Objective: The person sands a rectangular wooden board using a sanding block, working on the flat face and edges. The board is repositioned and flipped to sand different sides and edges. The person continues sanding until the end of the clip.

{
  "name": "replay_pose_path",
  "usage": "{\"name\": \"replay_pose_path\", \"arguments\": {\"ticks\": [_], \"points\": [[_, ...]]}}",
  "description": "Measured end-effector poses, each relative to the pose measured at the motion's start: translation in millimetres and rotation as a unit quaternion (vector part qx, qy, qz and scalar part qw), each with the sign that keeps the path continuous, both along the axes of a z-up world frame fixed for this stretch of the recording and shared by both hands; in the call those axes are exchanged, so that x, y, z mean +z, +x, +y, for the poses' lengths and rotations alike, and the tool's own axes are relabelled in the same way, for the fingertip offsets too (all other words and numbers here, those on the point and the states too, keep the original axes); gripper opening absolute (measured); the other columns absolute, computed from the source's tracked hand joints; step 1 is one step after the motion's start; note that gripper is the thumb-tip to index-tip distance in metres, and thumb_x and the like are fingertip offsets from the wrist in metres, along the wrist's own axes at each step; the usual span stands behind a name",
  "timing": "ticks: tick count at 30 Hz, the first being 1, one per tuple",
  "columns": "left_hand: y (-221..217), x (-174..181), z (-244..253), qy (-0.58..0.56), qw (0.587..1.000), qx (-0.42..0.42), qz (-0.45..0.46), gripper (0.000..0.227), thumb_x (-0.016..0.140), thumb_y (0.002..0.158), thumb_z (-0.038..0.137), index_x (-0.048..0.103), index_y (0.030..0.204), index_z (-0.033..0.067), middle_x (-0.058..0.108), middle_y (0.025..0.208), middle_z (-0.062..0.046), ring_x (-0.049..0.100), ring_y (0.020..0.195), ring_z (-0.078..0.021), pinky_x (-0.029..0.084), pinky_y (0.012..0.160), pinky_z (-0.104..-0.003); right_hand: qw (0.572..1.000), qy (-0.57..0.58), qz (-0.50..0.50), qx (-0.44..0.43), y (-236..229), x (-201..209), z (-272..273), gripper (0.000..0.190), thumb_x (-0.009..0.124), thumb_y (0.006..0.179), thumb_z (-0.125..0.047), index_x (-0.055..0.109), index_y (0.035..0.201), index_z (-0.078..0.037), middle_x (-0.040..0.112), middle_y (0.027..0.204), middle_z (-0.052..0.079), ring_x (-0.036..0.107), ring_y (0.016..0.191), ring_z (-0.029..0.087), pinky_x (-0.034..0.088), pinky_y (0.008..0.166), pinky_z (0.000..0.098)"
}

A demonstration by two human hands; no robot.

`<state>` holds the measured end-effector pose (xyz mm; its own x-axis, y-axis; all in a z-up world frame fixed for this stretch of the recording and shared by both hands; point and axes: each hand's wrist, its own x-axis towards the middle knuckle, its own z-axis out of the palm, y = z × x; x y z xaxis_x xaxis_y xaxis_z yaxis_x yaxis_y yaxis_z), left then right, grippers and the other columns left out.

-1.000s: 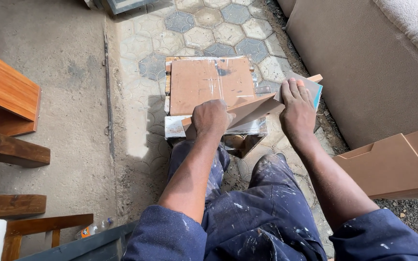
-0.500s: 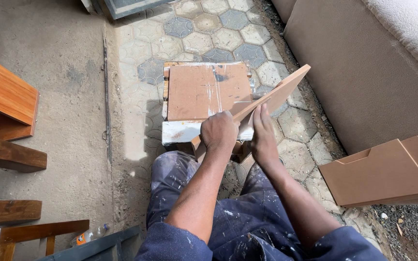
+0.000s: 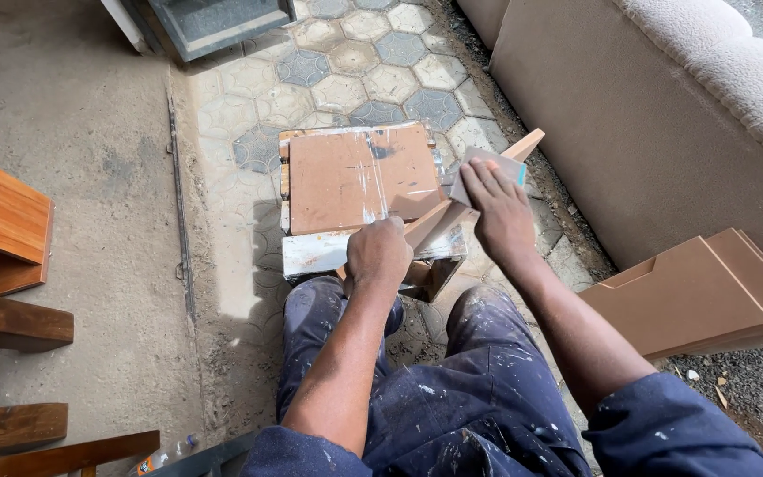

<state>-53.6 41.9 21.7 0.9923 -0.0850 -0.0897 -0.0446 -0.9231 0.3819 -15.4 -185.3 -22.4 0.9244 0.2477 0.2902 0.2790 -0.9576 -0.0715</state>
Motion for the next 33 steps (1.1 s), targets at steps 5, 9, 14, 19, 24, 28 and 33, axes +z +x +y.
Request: {"name": "replay_pose_path", "arguments": {"ticks": [5,9,14,19,24,28,33], "points": [[5.2,17.8,-7.4,-0.024,1.000,0.005,0.009,0.021,0.060,0.091,0.009,0.078,0.096,0.0004,0.076,0.085,-0.023,0.077,0.090,-0.0423,0.062,0.078,-0.054,0.999,-0.014,0.019,0.037,-28.9,18.4,40.5,0.082,0.047,0.077,0.004,0.044,0.156,-0.019,0.046,0.159,0.002,0.033,0.151,0.025,0.032,0.118,0.0464],[2.7,15.5,-3.8,-0.020,0.999,0.027,0.018,0.022,0.059,0.090,0.008,0.079,0.097,0.0012,0.076,0.086,-0.023,0.077,0.090,-0.0422,0.062,0.078,-0.055,0.997,-0.052,0.011,0.054,-2.5,22.5,9.5,0.075,0.048,0.078,0.002,0.051,0.146,-0.029,0.056,0.146,-0.003,0.038,0.148,0.022,0.026,0.122,0.0473],[3.9,8.6,-2.6,-0.020,0.999,0.035,0.006,0.020,0.061,0.089,0.011,0.080,0.093,0.0046,0.076,0.083,-0.021,0.078,0.088,-0.0399,0.063,0.077,-0.052,0.996,-0.019,-0.008,0.083,-30.3,37.4,49.0,0.058,0.048,0.082,-0.007,0.056,0.134,-0.029,0.056,0.133,-0.005,0.040,0.142,0.021,0.024,0.123,0.0424],[-16.2,14.5,-4.8,-0.016,0.999,0.031,0.030,0.021,0.059,0.091,0.008,0.079,0.096,0.0009,0.076,0.086,-0.022,0.077,0.091,-0.0413,0.062,0.080,-0.054,0.987,-0.013,0.008,0.159,-11.0,19.6,28.2,0.052,0.045,0.084,-0.008,0.060,0.128,-0.032,0.062,0.124,-0.006,0.048,0.136,0.018,0.025,0.124,0.0413],[-31.1,26.6,0.0,-0.023,0.999,0.032,0.032,0.021,0.059,0.090,0.009,0.079,0.094,0.0020,0.076,0.081,-0.021,0.077,0.087,-0.0415,0.063,0.078,-0.054,0.997,-0.039,-0.024,0.061,-28.1,33.8,12.3,0.059,0.051,0.087,-0.002,0.055,0.139,-0.028,0.055,0.143,-0.003,0.037,0.147,0.018,0.020,0.125,0.0405],[-16.1,19.7,-3.7,-0.040,0.998,0.036,0.017,0.019,0.063,0.091,0.008,0.078,0.095,-0.0011,0.075,0.083,-0.024,0.077,0.089,-0.0428,0.064,0.078,-0.054,0.995,0.042,0.011,0.084,-47.2,30.0,43.2,0.078,0.048,0.079,0.006,0.049,0.151,-0.022,0.048,0.155,0.004,0.033,0.149,0.026,0.024,0.122,0.0453],[-19.7,21.7,-20.7,-0.014,0.999,0.012,0.044,0.020,0.062,0.092,0.011,0.079,0.091,0.0001,0.075,0.080,-0.021,0.077,0.087,-0.0408,0.064,0.075,-0.052,0.996,0.024,0.000,0.088,-58.7,35.4,31.4,0.079,0.053,0.084,-0.002,0.042,0.157,-0.030,0.040,0.161,0.004,0.036,0.146,0.028,0.033,0.109,0.0432]]}}
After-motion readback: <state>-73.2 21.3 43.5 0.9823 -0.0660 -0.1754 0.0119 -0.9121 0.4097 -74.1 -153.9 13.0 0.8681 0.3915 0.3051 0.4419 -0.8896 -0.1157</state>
